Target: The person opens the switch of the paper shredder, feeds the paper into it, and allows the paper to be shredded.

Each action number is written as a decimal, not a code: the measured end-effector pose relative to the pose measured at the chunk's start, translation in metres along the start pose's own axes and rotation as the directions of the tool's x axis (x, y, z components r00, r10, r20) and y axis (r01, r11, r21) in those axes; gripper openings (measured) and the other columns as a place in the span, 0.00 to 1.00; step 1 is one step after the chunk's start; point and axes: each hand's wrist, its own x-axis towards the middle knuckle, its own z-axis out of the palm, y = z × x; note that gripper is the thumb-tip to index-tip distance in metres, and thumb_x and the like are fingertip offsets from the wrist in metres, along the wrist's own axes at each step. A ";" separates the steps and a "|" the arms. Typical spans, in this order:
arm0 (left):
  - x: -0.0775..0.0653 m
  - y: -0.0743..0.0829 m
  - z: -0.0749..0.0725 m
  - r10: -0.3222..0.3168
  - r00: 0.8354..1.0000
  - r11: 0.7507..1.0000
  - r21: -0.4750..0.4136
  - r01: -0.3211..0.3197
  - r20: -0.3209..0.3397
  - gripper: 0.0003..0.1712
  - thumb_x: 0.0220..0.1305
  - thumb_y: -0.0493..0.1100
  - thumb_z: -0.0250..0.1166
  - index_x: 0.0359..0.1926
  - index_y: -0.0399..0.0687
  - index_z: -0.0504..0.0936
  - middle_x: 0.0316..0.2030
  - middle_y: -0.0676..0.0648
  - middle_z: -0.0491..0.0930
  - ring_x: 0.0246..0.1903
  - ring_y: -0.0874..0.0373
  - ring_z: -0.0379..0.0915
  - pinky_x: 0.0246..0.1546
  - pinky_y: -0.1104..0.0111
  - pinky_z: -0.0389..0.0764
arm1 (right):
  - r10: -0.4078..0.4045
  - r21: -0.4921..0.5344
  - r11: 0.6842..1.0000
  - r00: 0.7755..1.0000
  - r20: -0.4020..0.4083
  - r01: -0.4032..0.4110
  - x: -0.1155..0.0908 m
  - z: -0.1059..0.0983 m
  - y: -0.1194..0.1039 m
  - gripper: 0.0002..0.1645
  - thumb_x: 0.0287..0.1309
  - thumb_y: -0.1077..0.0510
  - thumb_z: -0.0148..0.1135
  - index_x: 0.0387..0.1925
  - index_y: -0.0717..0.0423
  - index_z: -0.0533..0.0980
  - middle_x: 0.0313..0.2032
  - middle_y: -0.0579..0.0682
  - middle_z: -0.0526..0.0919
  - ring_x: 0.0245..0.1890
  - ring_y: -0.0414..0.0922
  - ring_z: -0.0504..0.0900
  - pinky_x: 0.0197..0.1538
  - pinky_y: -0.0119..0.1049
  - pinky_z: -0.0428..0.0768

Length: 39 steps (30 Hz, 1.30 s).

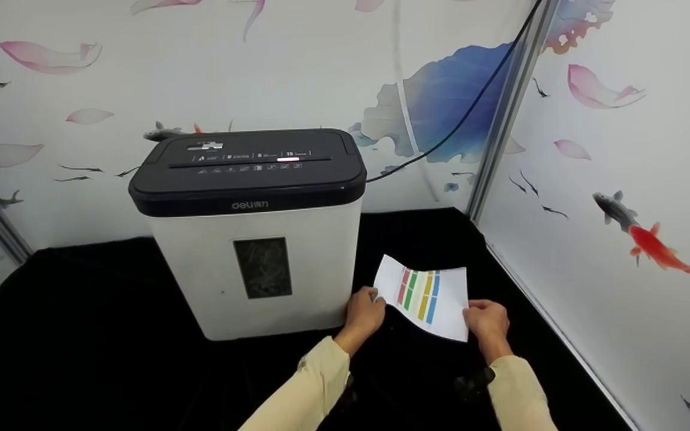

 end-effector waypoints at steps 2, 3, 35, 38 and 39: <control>-0.002 0.001 -0.001 -0.015 1.000 1.000 -0.016 0.015 -0.009 0.12 0.54 0.36 0.60 0.39 0.32 0.78 0.34 0.37 0.80 0.38 0.46 0.76 0.40 0.62 0.77 | 0.002 0.002 1.000 1.000 -0.004 -0.002 -0.002 0.001 0.000 0.26 0.51 0.64 0.55 0.51 0.77 0.68 0.24 0.45 0.79 0.23 0.35 0.76 0.26 0.26 0.77; -0.003 0.002 -0.001 -0.025 1.000 0.999 -0.025 0.025 -0.009 0.12 0.55 0.37 0.61 0.38 0.33 0.78 0.33 0.37 0.79 0.37 0.46 0.75 0.40 0.63 0.77 | 0.003 -0.002 1.000 1.000 -0.009 -0.003 -0.003 0.000 -0.001 0.26 0.51 0.64 0.55 0.51 0.77 0.68 0.25 0.46 0.79 0.23 0.35 0.76 0.26 0.26 0.77; -0.019 0.005 -0.024 -0.221 0.975 0.933 -0.294 0.209 -0.008 0.04 0.49 0.37 0.68 0.27 0.39 0.83 0.25 0.47 0.80 0.28 0.58 0.75 0.32 0.71 0.77 | 0.016 0.328 0.940 0.971 0.239 -0.096 -0.047 -0.037 0.015 0.45 0.55 0.61 0.61 0.64 0.76 0.48 0.29 0.35 0.76 0.32 0.30 0.76 0.38 0.25 0.79; -0.022 0.004 -0.032 -0.211 0.977 0.930 -0.299 0.212 0.034 0.04 0.49 0.37 0.69 0.26 0.39 0.83 0.23 0.48 0.80 0.25 0.61 0.73 0.28 0.72 0.76 | 0.009 0.319 0.943 0.967 0.253 -0.092 -0.053 -0.036 0.016 0.44 0.56 0.60 0.61 0.64 0.75 0.49 0.30 0.35 0.76 0.33 0.29 0.76 0.39 0.25 0.78; -0.022 0.003 -0.035 -0.208 0.977 0.932 -0.294 0.213 0.048 0.04 0.50 0.37 0.69 0.26 0.39 0.83 0.23 0.48 0.80 0.25 0.61 0.73 0.28 0.73 0.76 | 0.002 0.315 0.945 0.967 0.256 -0.086 -0.054 -0.036 0.015 0.44 0.55 0.60 0.62 0.64 0.75 0.49 0.31 0.35 0.76 0.34 0.29 0.76 0.40 0.25 0.79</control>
